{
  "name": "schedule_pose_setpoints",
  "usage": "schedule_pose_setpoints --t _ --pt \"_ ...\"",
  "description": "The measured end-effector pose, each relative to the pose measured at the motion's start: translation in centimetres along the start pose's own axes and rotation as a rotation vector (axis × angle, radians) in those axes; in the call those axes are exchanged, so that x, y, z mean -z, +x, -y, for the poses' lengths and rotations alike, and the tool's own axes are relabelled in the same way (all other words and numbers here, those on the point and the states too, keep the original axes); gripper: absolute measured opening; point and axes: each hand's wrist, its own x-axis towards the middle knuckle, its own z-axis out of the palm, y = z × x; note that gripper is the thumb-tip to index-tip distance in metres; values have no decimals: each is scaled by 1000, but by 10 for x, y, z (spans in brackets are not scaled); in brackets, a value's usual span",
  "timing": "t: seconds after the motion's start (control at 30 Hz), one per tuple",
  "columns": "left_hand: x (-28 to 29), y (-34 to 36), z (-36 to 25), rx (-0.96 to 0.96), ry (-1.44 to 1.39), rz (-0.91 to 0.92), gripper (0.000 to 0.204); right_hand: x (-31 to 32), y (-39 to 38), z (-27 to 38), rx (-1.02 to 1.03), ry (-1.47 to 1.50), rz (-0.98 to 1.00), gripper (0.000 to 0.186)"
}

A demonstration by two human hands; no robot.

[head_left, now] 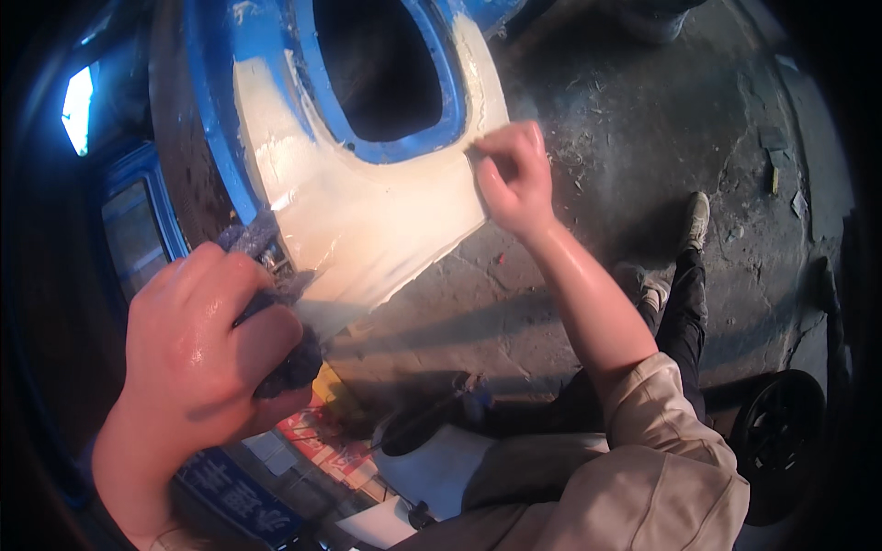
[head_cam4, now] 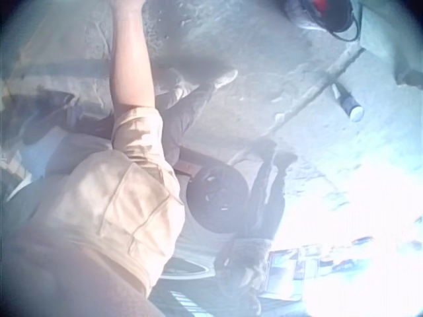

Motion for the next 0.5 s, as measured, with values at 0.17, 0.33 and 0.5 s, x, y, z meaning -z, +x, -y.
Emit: schedule_pose_setpoints --t 0.17,0.33,0.5 --pt "-2 -1 0 2 2 13 45 2 -17 16 -22 -84 17 16" --pt "-2 -2 0 3 -9 -4 46 7 -25 20 101 16 32 17" --pt "-2 1 1 -13 -5 -1 47 -3 24 -8 -115 -117 -103 12"
